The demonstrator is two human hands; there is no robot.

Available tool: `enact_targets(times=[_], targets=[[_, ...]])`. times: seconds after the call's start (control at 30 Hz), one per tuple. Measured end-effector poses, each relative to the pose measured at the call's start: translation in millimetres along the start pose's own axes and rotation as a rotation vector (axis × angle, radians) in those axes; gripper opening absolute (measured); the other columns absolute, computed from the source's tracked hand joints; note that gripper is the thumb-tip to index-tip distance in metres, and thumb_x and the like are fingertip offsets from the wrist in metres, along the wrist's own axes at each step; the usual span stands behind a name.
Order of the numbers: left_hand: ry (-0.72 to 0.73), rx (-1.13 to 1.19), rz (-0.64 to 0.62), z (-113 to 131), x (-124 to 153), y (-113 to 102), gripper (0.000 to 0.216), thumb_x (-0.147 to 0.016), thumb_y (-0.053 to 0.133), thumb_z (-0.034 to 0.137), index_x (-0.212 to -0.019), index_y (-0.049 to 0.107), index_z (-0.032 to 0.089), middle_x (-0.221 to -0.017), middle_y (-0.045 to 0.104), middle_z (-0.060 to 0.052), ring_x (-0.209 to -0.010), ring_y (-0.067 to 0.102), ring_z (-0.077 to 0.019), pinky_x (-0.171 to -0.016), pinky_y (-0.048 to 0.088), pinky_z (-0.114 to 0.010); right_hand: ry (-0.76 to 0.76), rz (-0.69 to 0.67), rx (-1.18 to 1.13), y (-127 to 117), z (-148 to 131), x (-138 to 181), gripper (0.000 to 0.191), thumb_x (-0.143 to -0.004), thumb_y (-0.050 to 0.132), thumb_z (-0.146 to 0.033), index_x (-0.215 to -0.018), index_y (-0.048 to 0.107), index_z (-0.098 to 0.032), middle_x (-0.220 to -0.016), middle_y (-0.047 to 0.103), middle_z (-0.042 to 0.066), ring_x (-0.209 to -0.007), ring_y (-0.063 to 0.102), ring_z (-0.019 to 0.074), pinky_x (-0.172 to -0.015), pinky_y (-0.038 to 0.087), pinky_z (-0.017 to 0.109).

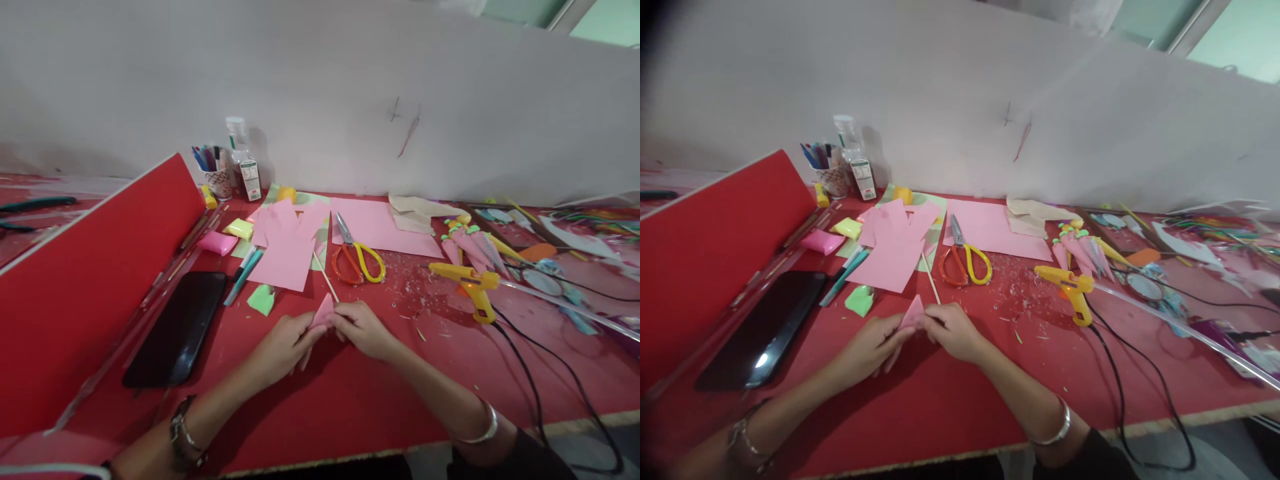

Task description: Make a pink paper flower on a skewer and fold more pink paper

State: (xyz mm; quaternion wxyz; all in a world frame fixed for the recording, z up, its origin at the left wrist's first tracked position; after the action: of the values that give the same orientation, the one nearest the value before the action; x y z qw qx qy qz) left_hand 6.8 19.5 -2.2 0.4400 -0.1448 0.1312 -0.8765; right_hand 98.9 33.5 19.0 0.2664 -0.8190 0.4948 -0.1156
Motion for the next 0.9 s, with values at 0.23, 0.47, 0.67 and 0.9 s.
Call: enact_targets(times=[0.23,0.47,0.67,0.9], targets=[[0.068,-0.146,0.135,8.5,1.8,-13.3,0.032,-0.084,0.032,0.034,-0.063,0.050,0.016,-0.042,0.042,0.007,-0.040,0.042,-0.0079,-0.044,0.029,-0.019,0.147,0.139,0.088,-29.1,14.5,-5.5,0.034,-0.082,0.032,-0.036,-0.052,0.033,-0.019,-0.045,0.042,-0.004,-0.041,0.038,0.0064,-0.043,0.030,0.019],[0.103,-0.234,0.140,11.9,2.7,-14.8,0.033,-0.083,0.032,0.032,-0.064,0.054,0.016,-0.045,0.045,0.005,-0.047,0.045,-0.0098,-0.048,0.030,-0.020,0.198,0.208,0.736,-65.2,7.6,-21.6,0.022,-0.078,0.047,-0.032,-0.093,0.052,-0.016,-0.072,0.059,0.004,-0.066,0.055,0.0182,-0.056,0.037,0.027],[0.128,-0.422,0.118,11.6,0.6,-13.4,0.032,-0.083,0.033,0.028,-0.065,0.056,0.016,-0.057,0.056,-0.001,-0.053,0.050,-0.0121,-0.050,0.029,-0.022,-0.218,0.044,0.994,-27.8,-27.8,-46.2,0.038,-0.076,0.054,-0.024,-0.112,0.047,-0.015,-0.106,0.055,0.011,-0.096,0.051,0.0227,-0.076,0.041,0.033],[0.102,-0.656,0.114,8.1,-1.2,-12.4,0.031,-0.083,0.033,0.028,-0.065,0.056,0.017,-0.059,0.058,-0.003,-0.054,0.050,-0.0150,-0.048,0.024,-0.023,-0.419,-0.135,1.216,18.6,-24.4,-72.1,0.023,-0.085,0.043,-0.016,-0.103,0.056,-0.021,-0.112,0.054,0.009,-0.091,0.049,0.0196,-0.069,0.039,0.030]])
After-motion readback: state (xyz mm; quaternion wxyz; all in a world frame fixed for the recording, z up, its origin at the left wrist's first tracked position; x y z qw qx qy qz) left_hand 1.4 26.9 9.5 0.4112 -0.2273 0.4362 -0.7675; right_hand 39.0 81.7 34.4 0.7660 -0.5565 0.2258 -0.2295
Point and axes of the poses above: each hand's wrist, its own x-axis away from the middle knuckle, its own y-axis out of the palm, z = x × y, the point moved 7 cm from there along -x, towards the middle knuckle
